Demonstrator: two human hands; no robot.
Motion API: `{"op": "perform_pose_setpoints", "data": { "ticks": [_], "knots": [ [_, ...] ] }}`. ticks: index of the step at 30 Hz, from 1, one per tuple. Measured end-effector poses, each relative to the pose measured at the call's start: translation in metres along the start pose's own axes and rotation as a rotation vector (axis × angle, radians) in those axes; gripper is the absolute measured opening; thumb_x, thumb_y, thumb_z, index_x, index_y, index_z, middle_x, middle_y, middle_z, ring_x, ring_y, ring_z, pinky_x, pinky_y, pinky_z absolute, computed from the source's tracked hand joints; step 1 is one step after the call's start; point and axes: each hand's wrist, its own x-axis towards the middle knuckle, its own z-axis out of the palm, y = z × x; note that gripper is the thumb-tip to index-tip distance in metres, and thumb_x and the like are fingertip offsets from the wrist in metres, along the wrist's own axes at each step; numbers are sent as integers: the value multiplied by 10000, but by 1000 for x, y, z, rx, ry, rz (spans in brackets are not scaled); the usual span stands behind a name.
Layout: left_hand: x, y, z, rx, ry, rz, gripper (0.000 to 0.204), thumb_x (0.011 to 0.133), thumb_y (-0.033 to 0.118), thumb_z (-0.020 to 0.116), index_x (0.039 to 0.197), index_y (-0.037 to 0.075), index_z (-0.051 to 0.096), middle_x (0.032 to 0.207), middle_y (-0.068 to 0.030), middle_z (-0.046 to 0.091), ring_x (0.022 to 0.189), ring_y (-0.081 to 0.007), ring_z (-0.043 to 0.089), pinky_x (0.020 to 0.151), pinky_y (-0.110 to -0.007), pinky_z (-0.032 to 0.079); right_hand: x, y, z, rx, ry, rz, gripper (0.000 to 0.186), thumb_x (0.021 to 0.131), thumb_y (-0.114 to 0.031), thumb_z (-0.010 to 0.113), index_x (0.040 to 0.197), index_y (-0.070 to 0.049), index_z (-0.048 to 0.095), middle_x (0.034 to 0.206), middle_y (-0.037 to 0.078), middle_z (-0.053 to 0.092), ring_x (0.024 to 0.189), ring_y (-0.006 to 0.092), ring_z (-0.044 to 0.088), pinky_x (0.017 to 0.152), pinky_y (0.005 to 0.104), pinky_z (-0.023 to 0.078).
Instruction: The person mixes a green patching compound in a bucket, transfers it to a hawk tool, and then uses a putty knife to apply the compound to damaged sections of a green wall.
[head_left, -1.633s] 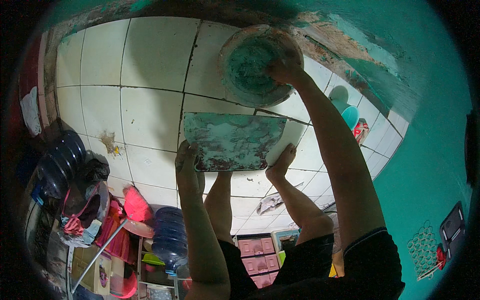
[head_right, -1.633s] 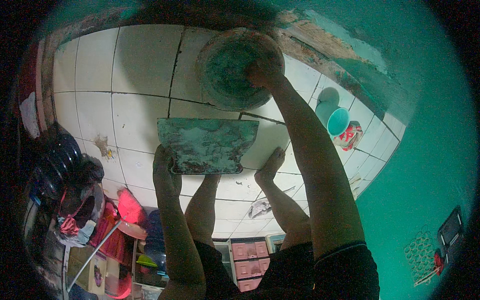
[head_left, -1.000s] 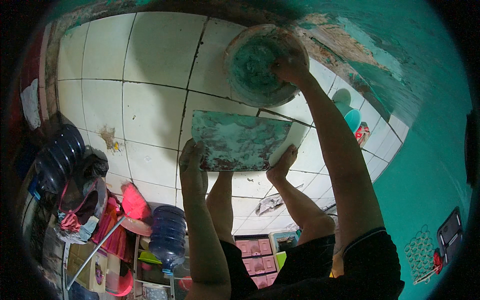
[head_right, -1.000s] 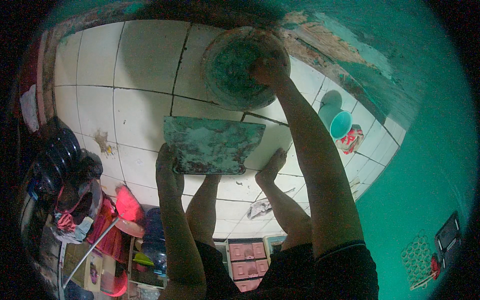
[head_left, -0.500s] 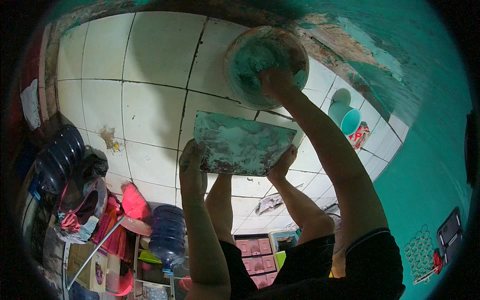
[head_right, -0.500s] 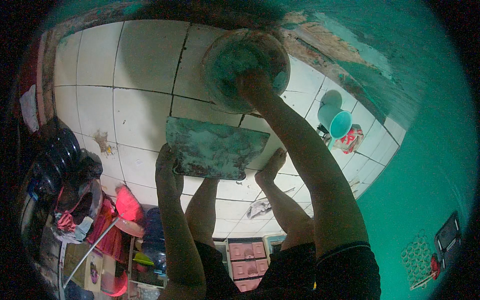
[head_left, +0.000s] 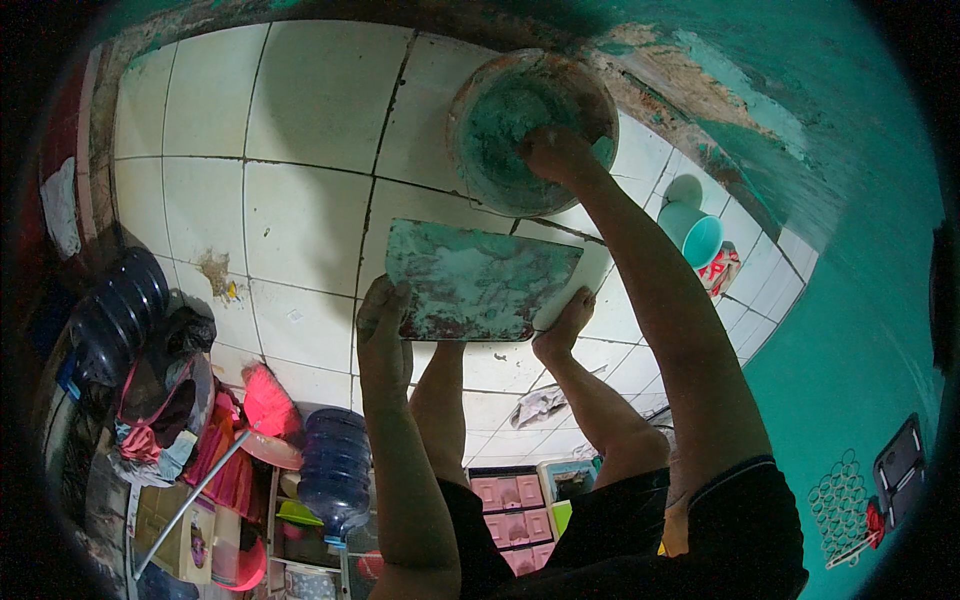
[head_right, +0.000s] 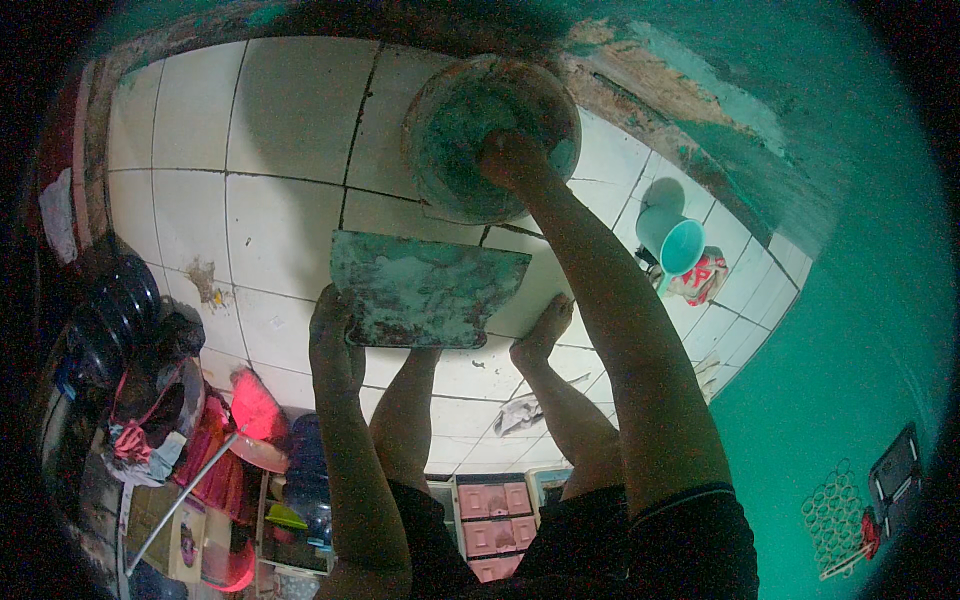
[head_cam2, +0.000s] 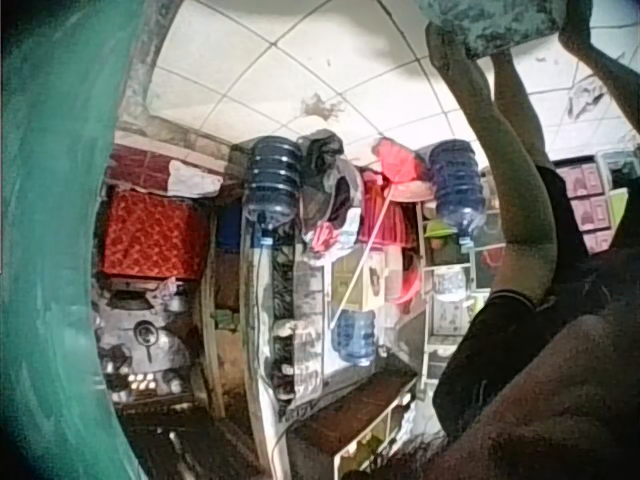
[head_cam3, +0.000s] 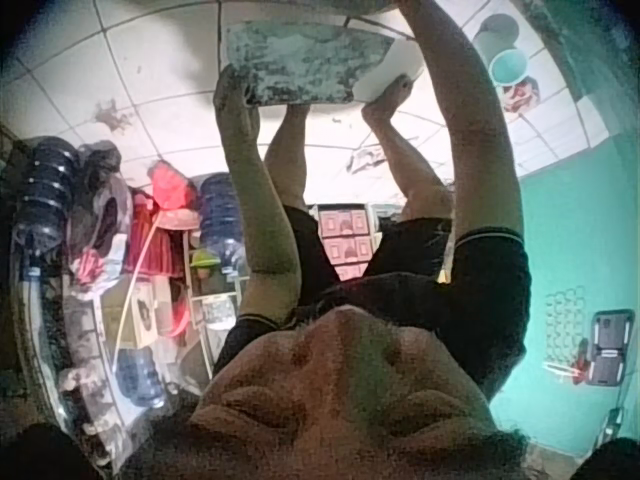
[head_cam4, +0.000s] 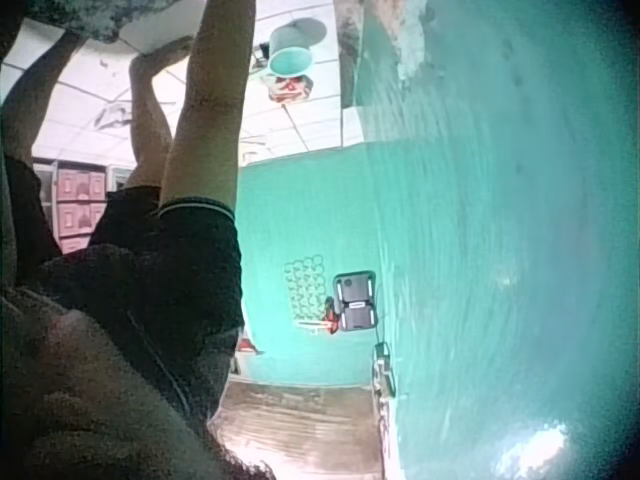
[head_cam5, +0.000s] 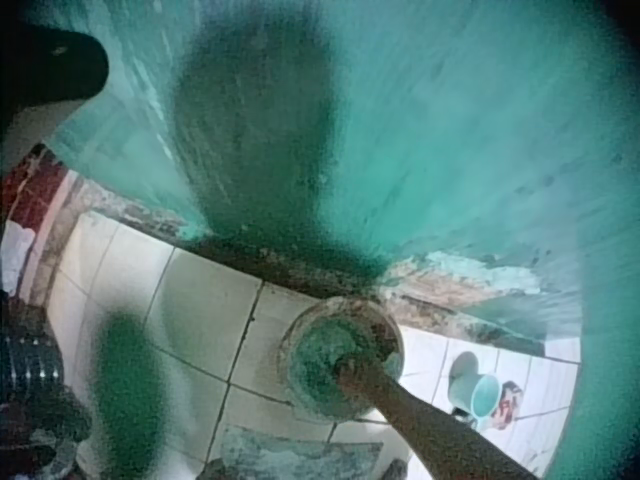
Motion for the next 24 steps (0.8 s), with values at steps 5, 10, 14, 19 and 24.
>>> {"op": "perform_pose_setpoints", "data": {
  "ticks": [5, 10, 14, 19, 24],
  "knots": [
    [1, 1, 0, 7, -24, -12, 250, 904, 128, 543, 1109, -14, 518, 1049, -91, 585, 971, -170, 559, 837, -306, 464, -19, -8, -11, -33, 56, -94, 308, 871, -333, 496, 902, -87, 679, 932, 196, 646, 905, 336, 623, 822, 457, 491],
    [2, 1, 2, 0, -5, -16, 263, 890, 123, 561, 1113, -11, 518, 1049, -89, 585, 963, -170, 564, 835, -302, 466, -33, 7, -21, 220, 56, -206, 307, 865, -339, 527, 923, -86, 693, 917, 190, 655, 861, 337, 636, 799, 461, 495],
    [2, 1, 3, -5, -15, -22, 262, 883, 119, 566, 1110, -5, 518, 1043, -88, 585, 959, -170, 565, 827, -301, 469, -39, 21, -25, 323, 24, -223, 322, 869, -358, 544, 995, -94, 680, 887, 162, 668, 761, 257, 668, 719, 375, 525],
    [1, 2, 5, 7, -33, -19, 237, 886, 116, 560, 1091, 3, 522, 1028, -83, 586, 945, -169, 567, 811, -300, 475, -57, 35, -38, 784, -142, 127, 356, 882, -373, 555, 945, -40, 662, 703, 99, 641, 602, 142, 622, 543, 275, 481],
    [2, 2, 6, 37, -40, -21, 233, 893, 130, 556, 1091, 11, 524, 1016, -71, 587, 920, -160, 569, 789, -298, 478, -90, 53, -49, 911, -196, 186, 367, 903, -382, 543, 837, -35, 640, 657, 36, 606, 477, 80, 457, 451, 242, 357]
  ]
}}
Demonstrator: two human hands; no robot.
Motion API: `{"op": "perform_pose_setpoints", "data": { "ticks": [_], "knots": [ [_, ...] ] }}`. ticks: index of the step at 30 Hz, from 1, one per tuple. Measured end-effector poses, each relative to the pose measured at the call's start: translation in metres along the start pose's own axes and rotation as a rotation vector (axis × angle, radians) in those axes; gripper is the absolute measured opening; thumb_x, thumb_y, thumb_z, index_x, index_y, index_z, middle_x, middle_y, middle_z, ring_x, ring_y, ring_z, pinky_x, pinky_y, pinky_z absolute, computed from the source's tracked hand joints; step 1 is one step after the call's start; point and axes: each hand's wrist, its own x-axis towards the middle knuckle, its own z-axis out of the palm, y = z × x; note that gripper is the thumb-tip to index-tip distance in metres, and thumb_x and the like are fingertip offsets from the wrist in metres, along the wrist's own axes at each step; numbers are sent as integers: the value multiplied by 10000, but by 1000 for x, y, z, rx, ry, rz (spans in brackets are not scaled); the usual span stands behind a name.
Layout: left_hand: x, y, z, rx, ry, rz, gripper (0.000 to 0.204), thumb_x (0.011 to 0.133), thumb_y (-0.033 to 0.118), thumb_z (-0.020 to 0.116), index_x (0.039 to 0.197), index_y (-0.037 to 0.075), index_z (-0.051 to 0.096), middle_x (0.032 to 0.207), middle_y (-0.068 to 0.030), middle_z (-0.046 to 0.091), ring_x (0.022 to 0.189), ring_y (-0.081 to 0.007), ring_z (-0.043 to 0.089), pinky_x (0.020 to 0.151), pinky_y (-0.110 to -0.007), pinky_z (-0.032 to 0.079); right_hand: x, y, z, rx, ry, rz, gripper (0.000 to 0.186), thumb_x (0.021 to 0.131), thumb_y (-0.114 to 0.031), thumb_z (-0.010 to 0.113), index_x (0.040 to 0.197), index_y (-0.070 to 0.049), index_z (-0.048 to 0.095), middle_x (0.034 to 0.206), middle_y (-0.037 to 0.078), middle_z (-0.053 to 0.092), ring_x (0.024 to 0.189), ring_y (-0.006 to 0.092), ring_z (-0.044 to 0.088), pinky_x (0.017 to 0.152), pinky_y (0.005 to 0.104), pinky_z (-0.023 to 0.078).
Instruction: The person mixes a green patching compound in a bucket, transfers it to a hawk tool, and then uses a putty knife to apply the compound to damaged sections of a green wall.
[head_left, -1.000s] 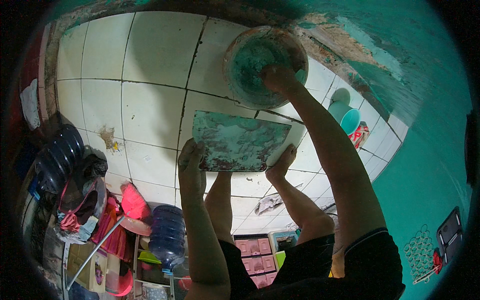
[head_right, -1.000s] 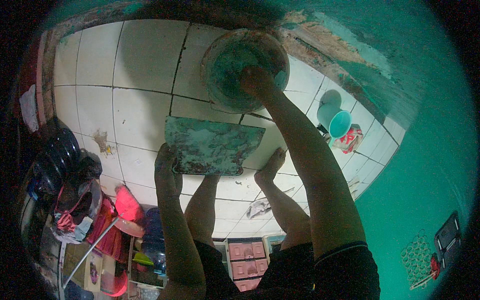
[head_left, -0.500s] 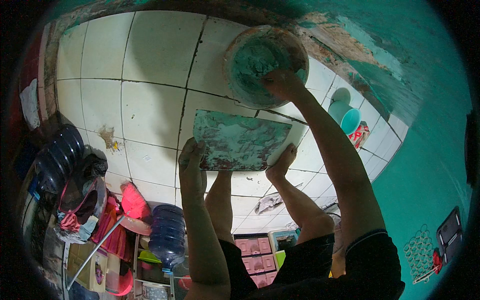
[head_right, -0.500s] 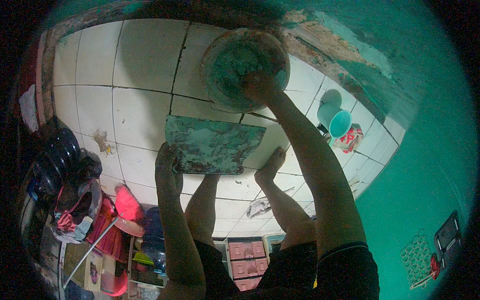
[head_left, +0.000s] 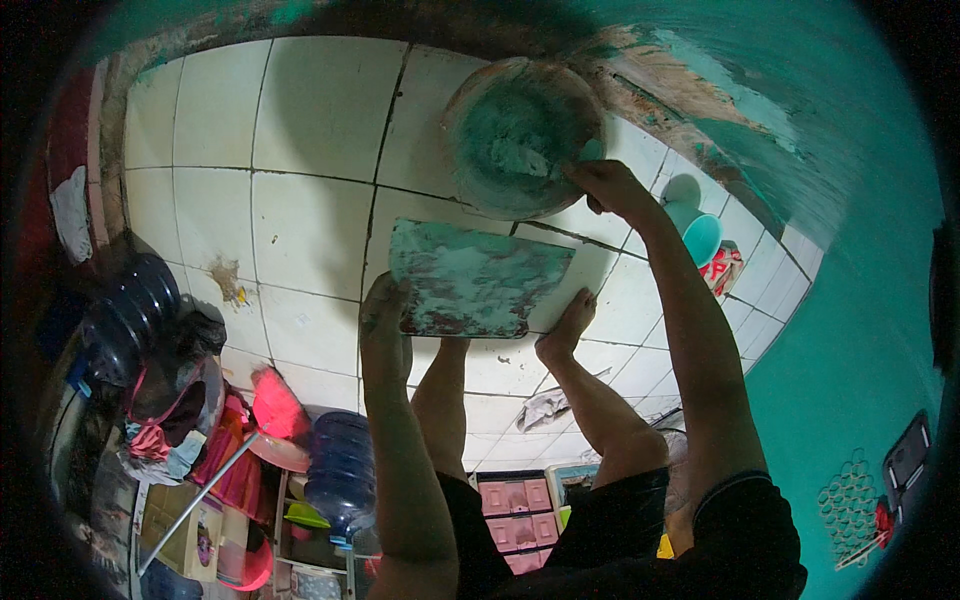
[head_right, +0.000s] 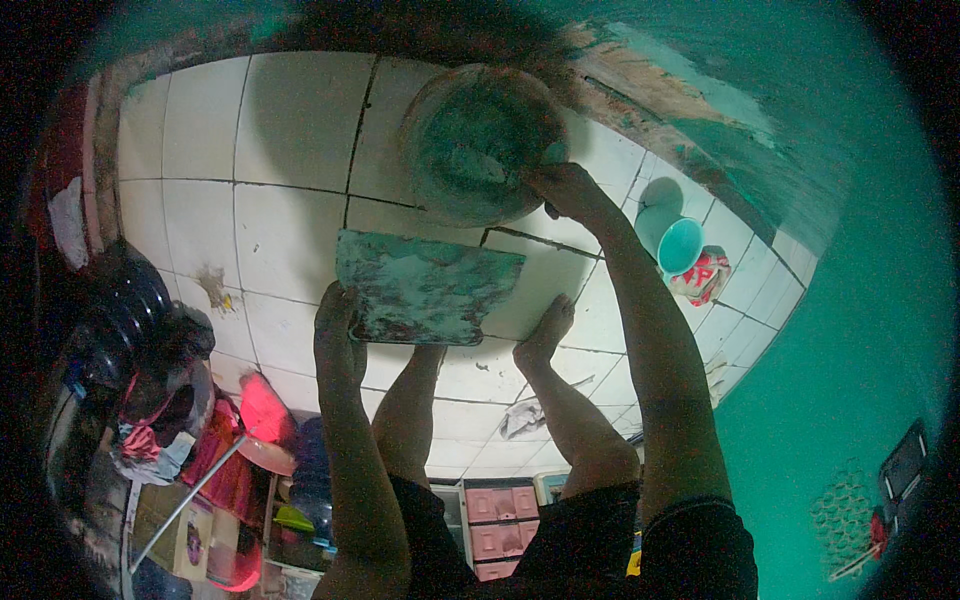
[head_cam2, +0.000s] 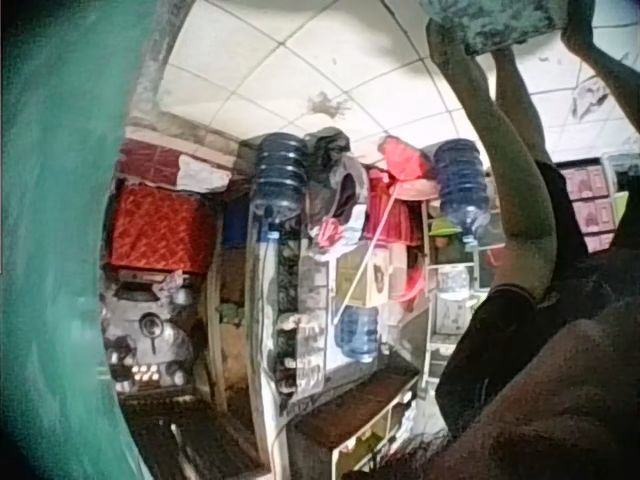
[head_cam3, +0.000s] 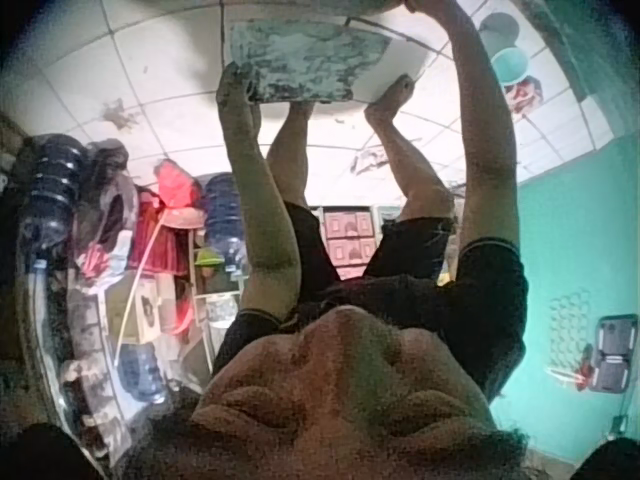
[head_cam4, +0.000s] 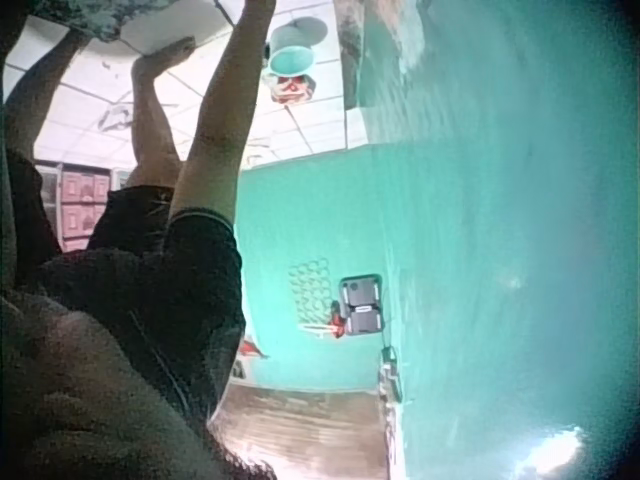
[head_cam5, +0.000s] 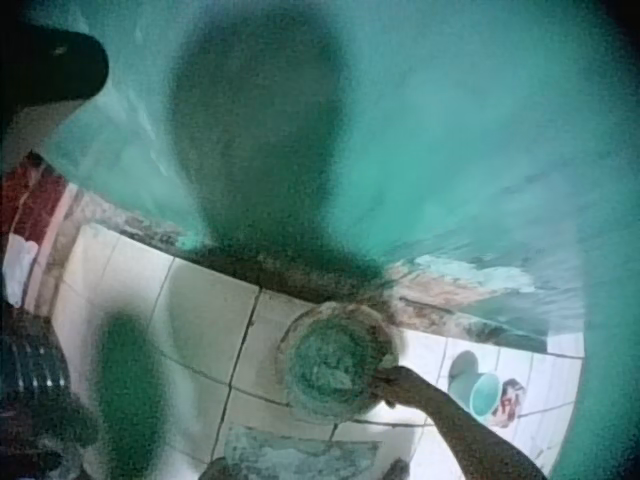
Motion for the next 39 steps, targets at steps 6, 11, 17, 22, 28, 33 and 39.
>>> {"op": "perform_pose_setpoints", "data": {
  "ticks": [6, 11, 17, 22, 28, 33, 39],
  "knots": [
    [-5, -8, -4, -1, -18, 37, 231, 890, 110, 548, 1094, 4, 571, 1000, -52, 615, 907, -133, 574, 824, -288, 453, -50, 29, -7, 446, 7, -27, 366, 927, -374, 511, 828, -42, 631, 708, 17, 606, 495, 48, 385, 457, 218, 323],
    [-22, -23, -4, -75, 24, 32, 238, 894, 110, 540, 1103, -2, 555, 1013, -56, 608, 916, -137, 574, 813, -286, 465, -97, 39, -5, 619, 56, -93, 326, 930, -362, 513, 902, -57, 626, 706, 11, 622, 483, 39, 389, 450, 207, 311],
    [-70, -22, 4, -89, 43, -2, 257, 917, 141, 507, 1136, 8, 514, 1032, -55, 597, 944, -136, 573, 805, -282, 470, -169, 32, -4, 804, 122, -141, 312, 946, -334, 490, 937, -53, 627, 670, -3, 587, 480, 41, 379, 455, 208, 313],
    [-105, 5, 29, -26, -19, 24, 266, 915, 141, 495, 1143, 3, 504, 1052, -72, 600, 949, -162, 583, 812, -309, 480, -221, 11, -7, 857, 153, -183, 331, 947, -350, 482, 903, -52, 619, 670, -6, 563, 496, 43, 395, 459, 205, 309],
    [-125, 48, 69, 100, -90, 110, 232, 915, 125, 479, 1106, 0, 523, 1026, -68, 601, 919, -155, 580, 804, -289, 469, -280, -17, -15, 931, 236, -191, 283, 955, -297, 481, 981, -48, 614, 662, -5, 556, 486, 45, 401, 444, 195, 306],
    [-110, 61, 81, 211, -48, 205, 216, 898, 121, 514, 1088, 23, 546, 976, -33, 601, 872, -126, 565, 768, -277, 468, -258, -30, -19, 667, 373, -250, 299, 927, -322, 523, 1043, -66, 625, 665, 17, 557, 523, 85, 451, 469, 247, 370],
    [-86, 14, 32, 316, 61, 161, 172, 879, 102, 499, 981, 0, 592, 875, -8, 590, 774, -85, 523, 691, -241, 436, -123, 0, 26, -364, 759, -482, 241, 889, -218, 520, 1046, -69, 625, 718, 148, 573, 598, 310, 556, 531, 383, 453]
  ]
}}
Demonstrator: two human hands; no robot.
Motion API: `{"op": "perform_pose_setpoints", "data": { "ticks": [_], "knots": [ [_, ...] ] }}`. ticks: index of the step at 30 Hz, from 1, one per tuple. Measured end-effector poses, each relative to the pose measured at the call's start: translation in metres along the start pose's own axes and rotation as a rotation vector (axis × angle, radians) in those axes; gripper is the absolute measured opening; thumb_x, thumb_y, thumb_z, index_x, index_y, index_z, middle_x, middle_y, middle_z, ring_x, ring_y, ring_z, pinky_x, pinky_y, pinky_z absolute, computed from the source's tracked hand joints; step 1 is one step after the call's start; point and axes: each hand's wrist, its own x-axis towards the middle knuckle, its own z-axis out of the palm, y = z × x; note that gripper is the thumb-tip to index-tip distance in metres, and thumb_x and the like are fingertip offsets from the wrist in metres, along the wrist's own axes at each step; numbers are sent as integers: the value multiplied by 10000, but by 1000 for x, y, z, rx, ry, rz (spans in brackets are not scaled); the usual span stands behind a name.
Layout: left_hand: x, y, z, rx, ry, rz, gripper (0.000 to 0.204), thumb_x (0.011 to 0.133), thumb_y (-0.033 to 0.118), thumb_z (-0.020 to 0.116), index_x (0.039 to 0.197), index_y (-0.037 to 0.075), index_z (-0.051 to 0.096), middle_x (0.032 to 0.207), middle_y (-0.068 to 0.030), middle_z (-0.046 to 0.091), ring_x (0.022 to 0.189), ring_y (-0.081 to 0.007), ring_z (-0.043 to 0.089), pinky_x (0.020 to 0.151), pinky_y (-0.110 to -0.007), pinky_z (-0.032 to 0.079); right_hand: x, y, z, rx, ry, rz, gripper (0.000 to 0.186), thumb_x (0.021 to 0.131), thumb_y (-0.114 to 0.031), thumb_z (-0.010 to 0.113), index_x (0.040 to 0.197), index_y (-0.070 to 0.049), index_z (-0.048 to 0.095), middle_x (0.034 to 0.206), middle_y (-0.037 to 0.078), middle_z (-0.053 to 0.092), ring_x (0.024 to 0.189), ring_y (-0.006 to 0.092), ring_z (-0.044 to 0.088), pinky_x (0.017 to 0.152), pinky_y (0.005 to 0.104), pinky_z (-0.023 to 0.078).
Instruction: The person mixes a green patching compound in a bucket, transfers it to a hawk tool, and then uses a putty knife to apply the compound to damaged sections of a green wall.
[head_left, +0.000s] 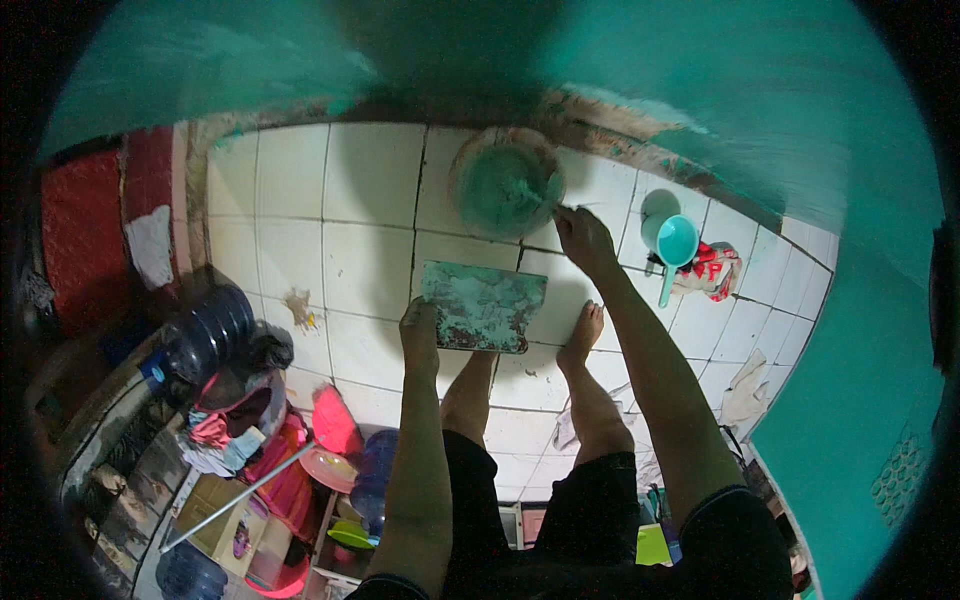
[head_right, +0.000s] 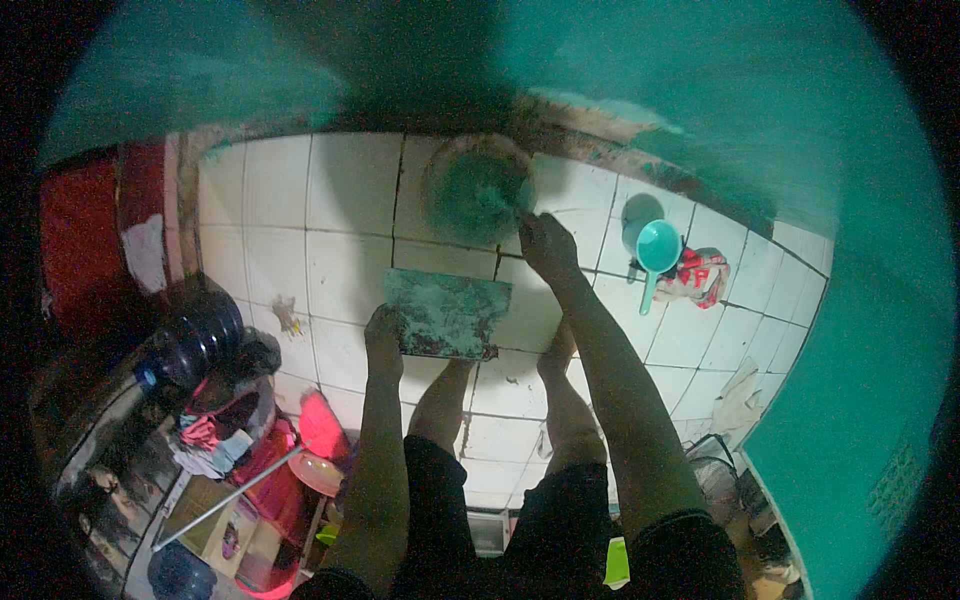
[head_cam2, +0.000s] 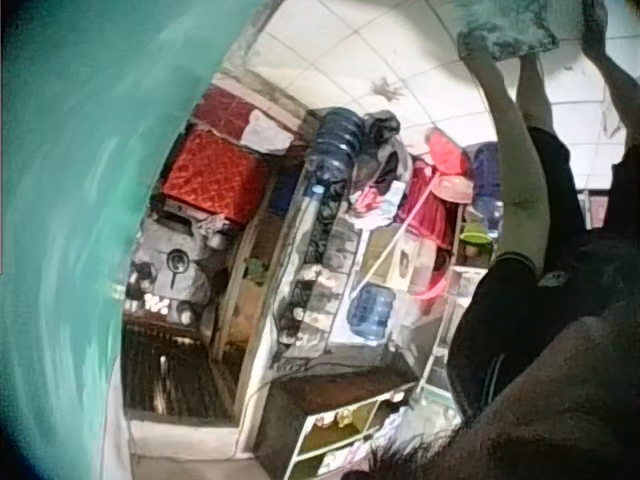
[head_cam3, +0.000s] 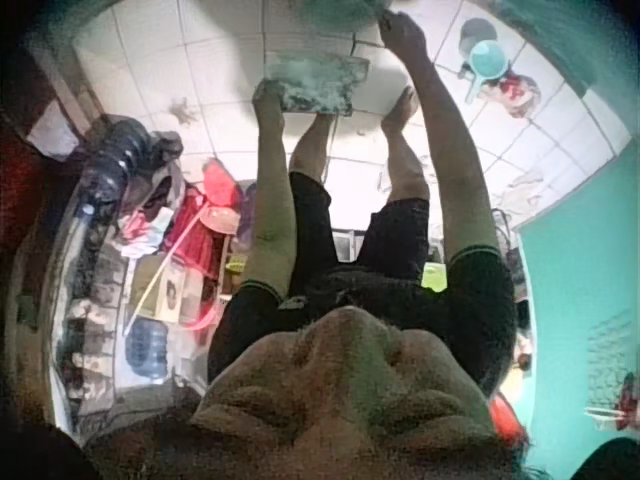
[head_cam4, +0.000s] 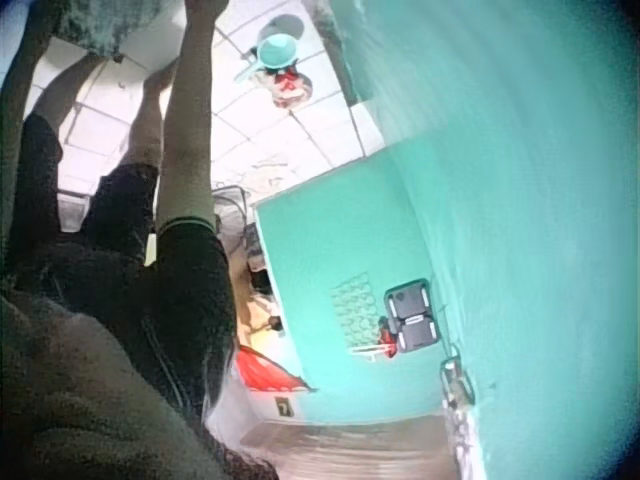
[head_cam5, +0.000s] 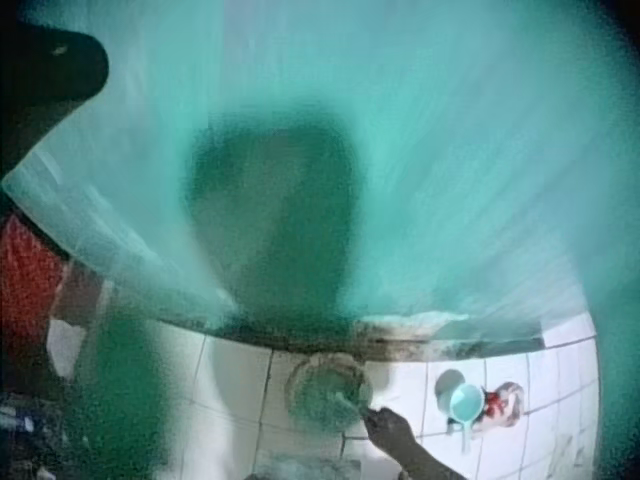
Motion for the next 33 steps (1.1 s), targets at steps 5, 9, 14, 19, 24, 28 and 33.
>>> {"op": "perform_pose_setpoints", "data": {
  "ticks": [5, 9, 14, 19, 24, 28, 33],
  "knots": [
    [27, -83, -24, 171, 11, -60, 172, 864, 111, 477, 749, 41, 584, 684, 48, 489, 631, -53, 412, 562, -229, 361, 32, 43, 132, -11, -134, 62, 209, 860, -216, 514, 968, -85, 636, 783, 157, 593, 698, 338, 597, 631, 418, 507],
    [83, -122, -35, 358, -7, -22, 317, 892, 204, 486, 624, 37, 466, 631, 50, 455, 589, -70, 387, 520, -262, 342, 57, 46, 178, -442, -254, -149, 213, 815, -261, 538, 865, -75, 629, 812, 148, 612, 732, 348, 610, 649, 409, 518],
    [151, -135, -8, 367, -63, -301, 538, 885, 491, 513, 951, -27, 641, 827, -126, 649, 755, -196, 594, 685, -339, 473, 81, 41, 157, -714, -324, -413, 190, 771, -230, 544, 828, -74, 634, 831, 140, 620, 809, 312, 608, 733, 421, 508],
    [171, -128, 34, 604, -316, -175, 529, 885, 472, 512, 1137, 17, 603, 978, -162, 654, 876, -238, 619, 800, -340, 471, 83, 33, 164, -601, -353, -488, 177, 777, -182, 526, 851, -81, 650, 829, 149, 620, 753, 299, 626, 650, 433, 523],
    [178, -137, 54, 457, -387, -150, 492, 880, 438, 521, 1174, 49, 583, 1048, -191, 636, 996, -291, 606, 864, -364, 455, 87, 59, 180, -739, -505, -701, 196, 775, -186, 530, 876, -81, 661, 824, 130, 623, 781, 279, 631, 660, 434, 525],
    [187, -154, 57, 511, -314, -179, 485, 872, 416, 525, 1186, 49, 570, 1070, -226, 619, 1025, -335, 591, 880, -395, 451, 90, 78, 190, -713, -515, -634, 206, 756, -202, 540, 883, -93, 661, 806, 111, 618, 760, 254, 628, 611, 428, 513],
    [197, -166, 59, 506, -307, -140, 457, 869, 387, 523, 1154, 35, 585, 1051, -237, 620, 1004, -354, 592, 874, -403, 451, 85, 76, 191, -706, -415, -706, 225, 752, -240, 540, 887, -104, 657, 801, 79, 618, 708, 233, 611, 600, 409, 506]
  ]
}}
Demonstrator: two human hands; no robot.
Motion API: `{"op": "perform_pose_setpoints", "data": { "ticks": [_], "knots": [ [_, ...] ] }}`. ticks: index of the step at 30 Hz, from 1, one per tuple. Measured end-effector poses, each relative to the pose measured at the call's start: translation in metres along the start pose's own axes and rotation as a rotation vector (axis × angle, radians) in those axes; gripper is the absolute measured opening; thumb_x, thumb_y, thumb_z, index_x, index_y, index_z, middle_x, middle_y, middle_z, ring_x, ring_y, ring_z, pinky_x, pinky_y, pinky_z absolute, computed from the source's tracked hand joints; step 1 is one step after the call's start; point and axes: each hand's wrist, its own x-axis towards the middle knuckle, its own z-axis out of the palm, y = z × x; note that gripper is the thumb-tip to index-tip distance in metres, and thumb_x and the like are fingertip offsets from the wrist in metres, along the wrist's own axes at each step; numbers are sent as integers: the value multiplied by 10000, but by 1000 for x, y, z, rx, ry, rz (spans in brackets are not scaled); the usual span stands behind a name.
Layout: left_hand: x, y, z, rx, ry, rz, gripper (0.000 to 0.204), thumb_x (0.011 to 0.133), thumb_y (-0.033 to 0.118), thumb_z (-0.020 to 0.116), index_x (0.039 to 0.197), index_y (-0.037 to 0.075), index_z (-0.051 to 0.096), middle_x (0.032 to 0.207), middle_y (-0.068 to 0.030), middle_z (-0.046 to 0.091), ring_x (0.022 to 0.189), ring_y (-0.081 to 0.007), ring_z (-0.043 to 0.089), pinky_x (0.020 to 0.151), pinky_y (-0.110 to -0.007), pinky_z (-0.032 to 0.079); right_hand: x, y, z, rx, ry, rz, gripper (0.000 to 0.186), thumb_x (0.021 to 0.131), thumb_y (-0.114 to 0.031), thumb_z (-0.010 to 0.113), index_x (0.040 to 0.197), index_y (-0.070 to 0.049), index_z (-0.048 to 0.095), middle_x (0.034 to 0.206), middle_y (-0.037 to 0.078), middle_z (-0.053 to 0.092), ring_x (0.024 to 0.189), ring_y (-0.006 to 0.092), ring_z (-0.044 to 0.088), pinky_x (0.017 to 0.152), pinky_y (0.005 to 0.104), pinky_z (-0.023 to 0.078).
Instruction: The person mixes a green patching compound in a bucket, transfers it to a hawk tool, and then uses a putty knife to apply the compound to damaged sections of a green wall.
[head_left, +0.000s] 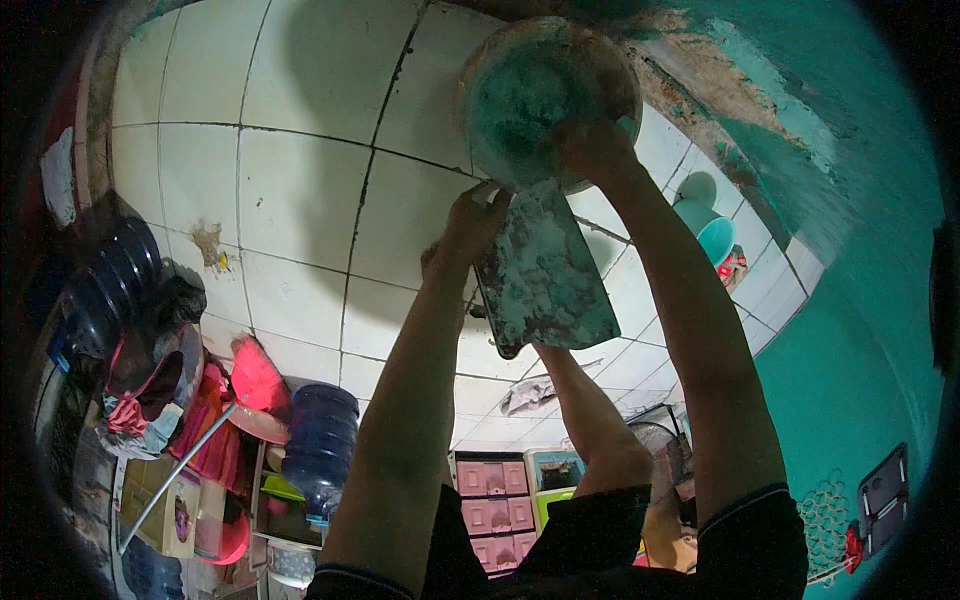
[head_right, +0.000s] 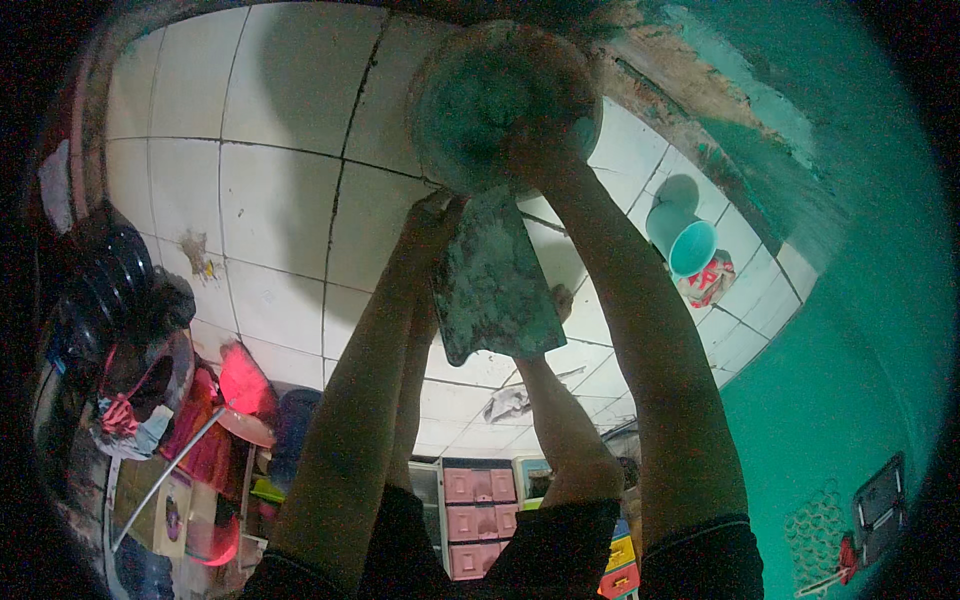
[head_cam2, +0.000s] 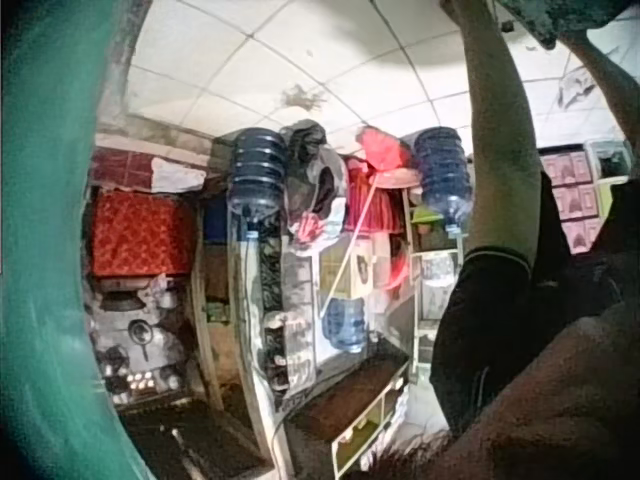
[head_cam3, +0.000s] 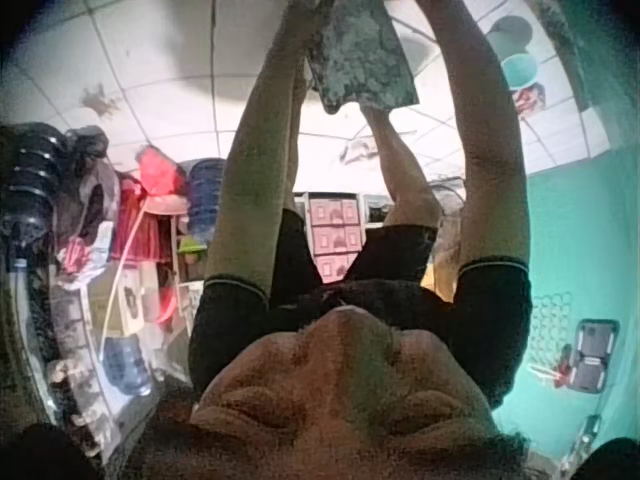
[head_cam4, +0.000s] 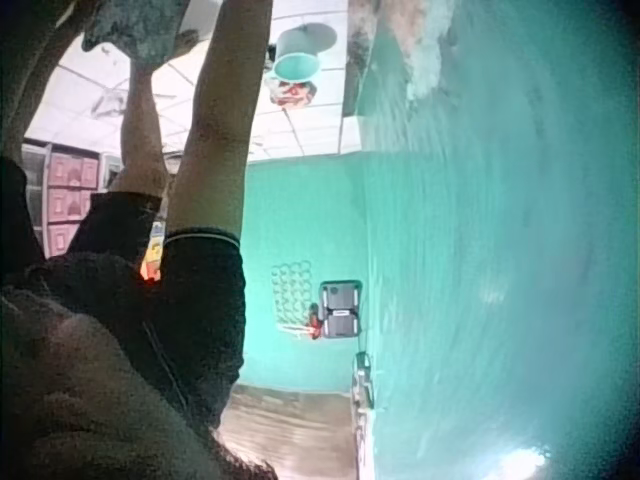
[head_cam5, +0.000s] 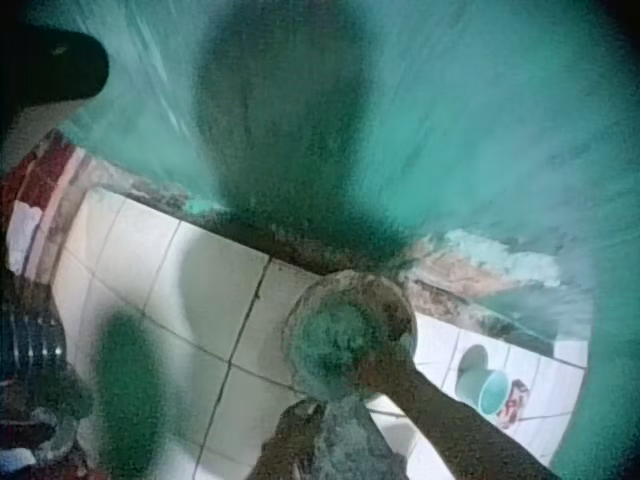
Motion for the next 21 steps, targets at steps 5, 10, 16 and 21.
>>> {"op": "perform_pose_setpoints", "data": {
  "ticks": [5, 10, 16, 21],
  "knots": [
    [5, -3, -3, -7, -50, -3, 406, 865, 348, 538, 1096, 22, 613, 1016, -222, 636, 965, -314, 613, 844, -381, 460, 2, 10, -5, 32, 110, 99, 215, 778, -238, 534, 865, -81, 652, 806, 115, 623, 730, 280, 617, 639, 429, 517],
    [11, -10, 0, -139, -66, 4, 368, 863, 299, 556, 1092, 15, 607, 988, -200, 648, 924, -271, 621, 804, -360, 469, 2, 12, -20, 251, -111, 258, 238, 838, -230, 489, 895, -76, 661, 864, 179, 627, 814, 359, 611, 721, 441, 515],
    [8, -12, 8, -196, -20, 13, 361, 864, 279, 559, 1094, 2, 596, 933, -190, 654, 842, -262, 631, 757, -352, 481, -11, 35, -70, 426, -466, 243, 216, 857, -243, 510, 938, -122, 669, 908, 134, 647, 841, 300, 633, 752, 420, 510],
    [2, -1, 1, -124, -6, 93, 359, 867, 282, 557, 1092, 4, 596, 914, -187, 653, 805, -250, 632, 734, -349, 485, -9, 23, -66, 333, -283, 231, 196, 820, -208, 531, 922, -104, 662, 899, 147, 644, 782, 295, 641, 722, 408, 519]
  ]
}}
